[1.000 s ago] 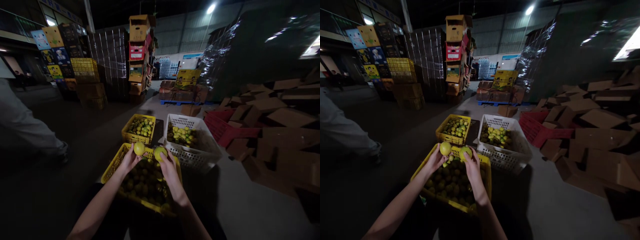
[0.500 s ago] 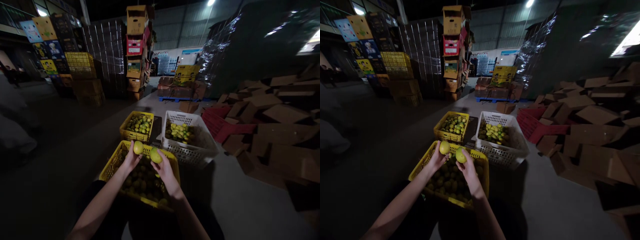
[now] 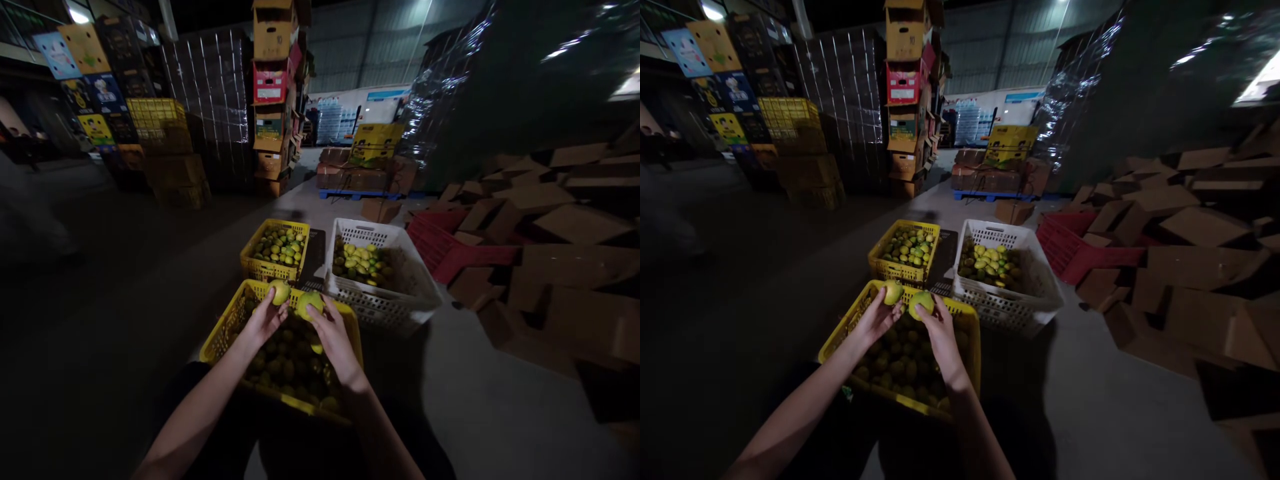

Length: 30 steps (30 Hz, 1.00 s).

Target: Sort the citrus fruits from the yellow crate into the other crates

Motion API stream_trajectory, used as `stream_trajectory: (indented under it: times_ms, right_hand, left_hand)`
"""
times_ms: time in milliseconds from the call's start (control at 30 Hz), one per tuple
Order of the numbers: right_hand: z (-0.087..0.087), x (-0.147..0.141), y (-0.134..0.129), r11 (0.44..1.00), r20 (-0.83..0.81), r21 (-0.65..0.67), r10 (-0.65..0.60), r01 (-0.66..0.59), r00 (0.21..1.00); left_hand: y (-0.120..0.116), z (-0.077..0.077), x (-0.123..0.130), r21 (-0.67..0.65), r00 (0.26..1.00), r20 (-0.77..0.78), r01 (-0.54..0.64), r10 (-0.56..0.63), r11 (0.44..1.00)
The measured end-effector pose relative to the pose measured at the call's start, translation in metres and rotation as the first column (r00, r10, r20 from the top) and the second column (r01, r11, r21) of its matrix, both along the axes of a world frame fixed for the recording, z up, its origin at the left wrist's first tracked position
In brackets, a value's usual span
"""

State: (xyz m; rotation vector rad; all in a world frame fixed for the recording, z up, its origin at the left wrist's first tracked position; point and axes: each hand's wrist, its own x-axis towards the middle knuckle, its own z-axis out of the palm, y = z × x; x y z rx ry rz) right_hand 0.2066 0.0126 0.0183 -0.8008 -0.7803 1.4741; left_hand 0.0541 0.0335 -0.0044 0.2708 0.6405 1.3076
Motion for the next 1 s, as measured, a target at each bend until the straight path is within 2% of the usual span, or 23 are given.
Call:
stream_trajectory:
  times_ms: [167,300,433,667,833,1000]
  right_hand:
    - [-0.011,0.002,0.007,0.994,0.069,0.106,-0.046,0.038,0.997]
    - [-0.011,0.003,0.007,0.988,0.09,0.151,-0.039,0.025,0.995]
    - [-0.008,0.001,0.005,0.995,0.013,0.092,-0.04,0.039,0.999]
    - [-0.007,0.006,0.002,0.995,-0.104,0.085,0.055,-0.046,0.993]
    - [-0.012,0.008,0.008,0.992,-0.26,-0.08,0.075,-0.098,0.963]
    - [-0.014,0.012,0.015,0.982,-0.371,-0.138,0.073,-0.132,0.926]
  left_hand:
    - [-0.001,-0.002,-0.003,0.091,0.997,-0.032,-0.065,0.068,0.994]
    - [-0.003,0.003,-0.003,0.094,0.998,-0.048,-0.039,0.044,0.995]
    - [-0.003,0.005,-0.004,0.116,0.99,-0.137,-0.002,0.018,0.993]
    - [-0.005,0.004,-0.006,0.2,0.971,-0.239,0.043,0.006,0.979]
    - [-0.006,0.009,-0.007,0.152,0.989,-0.143,0.046,-0.024,0.987]
    - [-0.008,0.019,-0.009,0.066,0.996,-0.031,0.081,-0.079,0.995]
